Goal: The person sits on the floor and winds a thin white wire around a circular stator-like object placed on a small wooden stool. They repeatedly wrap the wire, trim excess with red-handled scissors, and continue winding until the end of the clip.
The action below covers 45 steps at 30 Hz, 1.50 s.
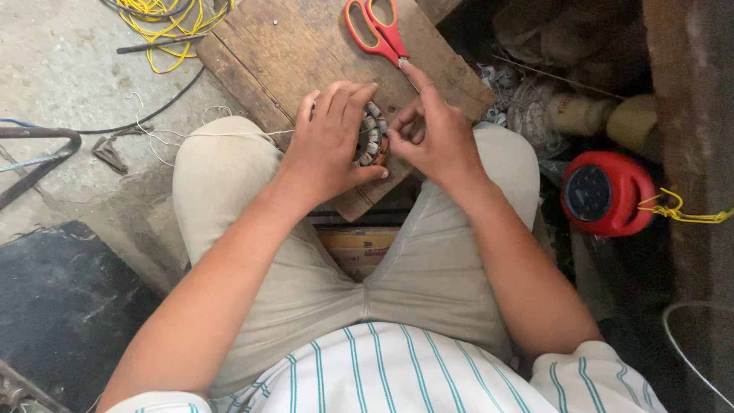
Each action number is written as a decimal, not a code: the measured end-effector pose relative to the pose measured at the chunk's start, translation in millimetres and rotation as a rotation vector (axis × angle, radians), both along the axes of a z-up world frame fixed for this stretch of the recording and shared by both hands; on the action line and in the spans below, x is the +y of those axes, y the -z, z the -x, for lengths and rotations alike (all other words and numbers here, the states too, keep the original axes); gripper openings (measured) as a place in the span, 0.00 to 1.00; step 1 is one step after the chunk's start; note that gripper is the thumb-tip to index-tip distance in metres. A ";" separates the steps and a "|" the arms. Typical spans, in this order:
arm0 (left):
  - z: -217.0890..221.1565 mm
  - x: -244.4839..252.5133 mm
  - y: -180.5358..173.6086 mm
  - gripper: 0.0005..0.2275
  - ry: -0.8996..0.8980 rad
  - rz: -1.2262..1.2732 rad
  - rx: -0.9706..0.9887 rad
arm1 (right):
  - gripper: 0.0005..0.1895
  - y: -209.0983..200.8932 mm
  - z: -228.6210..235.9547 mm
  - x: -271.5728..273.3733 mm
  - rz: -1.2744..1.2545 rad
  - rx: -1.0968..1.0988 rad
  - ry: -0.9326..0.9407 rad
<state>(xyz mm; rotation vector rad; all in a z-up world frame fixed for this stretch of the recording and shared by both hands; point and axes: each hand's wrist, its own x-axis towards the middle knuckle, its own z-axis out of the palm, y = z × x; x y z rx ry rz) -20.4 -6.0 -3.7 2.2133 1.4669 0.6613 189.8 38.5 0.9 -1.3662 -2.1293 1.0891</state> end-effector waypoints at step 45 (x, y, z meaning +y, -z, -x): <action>-0.6 -1.1 10.1 0.51 -0.022 -0.055 -0.026 | 0.20 44.5 -18.7 9.1 -0.202 -0.126 0.221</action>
